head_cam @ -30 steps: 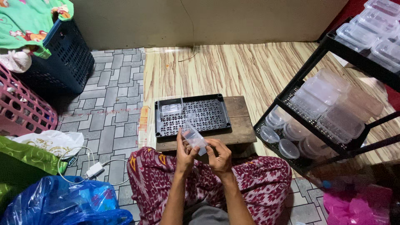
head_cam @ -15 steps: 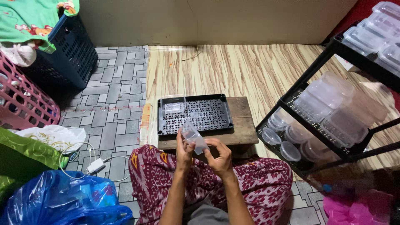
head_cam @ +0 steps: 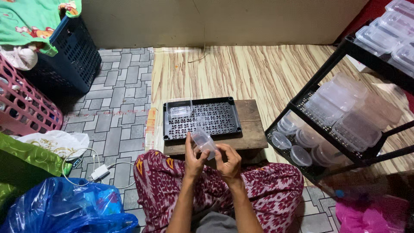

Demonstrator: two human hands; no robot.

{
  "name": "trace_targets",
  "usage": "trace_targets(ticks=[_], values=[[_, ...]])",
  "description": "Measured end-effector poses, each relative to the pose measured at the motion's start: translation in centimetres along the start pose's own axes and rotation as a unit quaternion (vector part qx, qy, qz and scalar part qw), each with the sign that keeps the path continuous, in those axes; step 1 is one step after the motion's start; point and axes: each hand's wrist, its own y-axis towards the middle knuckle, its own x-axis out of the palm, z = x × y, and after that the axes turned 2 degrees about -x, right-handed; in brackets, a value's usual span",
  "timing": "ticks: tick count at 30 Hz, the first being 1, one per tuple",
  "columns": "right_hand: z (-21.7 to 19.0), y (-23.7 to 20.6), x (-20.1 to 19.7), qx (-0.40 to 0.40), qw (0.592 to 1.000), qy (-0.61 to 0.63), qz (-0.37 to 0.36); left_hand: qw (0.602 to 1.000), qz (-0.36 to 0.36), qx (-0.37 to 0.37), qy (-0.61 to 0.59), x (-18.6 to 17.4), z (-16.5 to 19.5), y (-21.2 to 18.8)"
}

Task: The person sits on the floor, picks up clear plastic container bases and lids, presses each lid onto a base to close it, and stacks the closed containers on a black metal shelf. They work on one container at a time on their lap, occasionally reaching to the shelf to place finished containers.

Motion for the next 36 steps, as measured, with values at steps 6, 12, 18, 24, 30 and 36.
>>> trace_targets(ticks=[6,12,18,24,30,36], values=[[-0.4,0.0,0.0,0.007,1.0,0.016,0.005,0.999,0.011,-0.016,0.039,-0.1,0.5,-0.3],[-1.3,0.6,-0.3,-0.01,0.998,0.053,-0.025,0.997,0.025,-0.064,-0.038,-0.5,-0.1,0.3],[-1.3,0.6,0.0,-0.045,0.997,0.037,-0.045,0.998,0.027,-0.048,0.036,-1.4,-0.3,0.4],[-0.8,0.4,0.1,-0.053,0.998,0.022,-0.035,0.998,0.012,-0.054,-0.001,-0.8,-0.3,0.2],[-1.1,0.4,0.1,-0.06,0.997,0.028,-0.031,0.998,0.019,-0.056,0.001,-0.9,-0.4,0.0],[-1.0,0.3,-0.1,-0.04,0.998,0.028,-0.031,0.999,0.005,-0.047,0.001,-0.6,0.2,-0.1]])
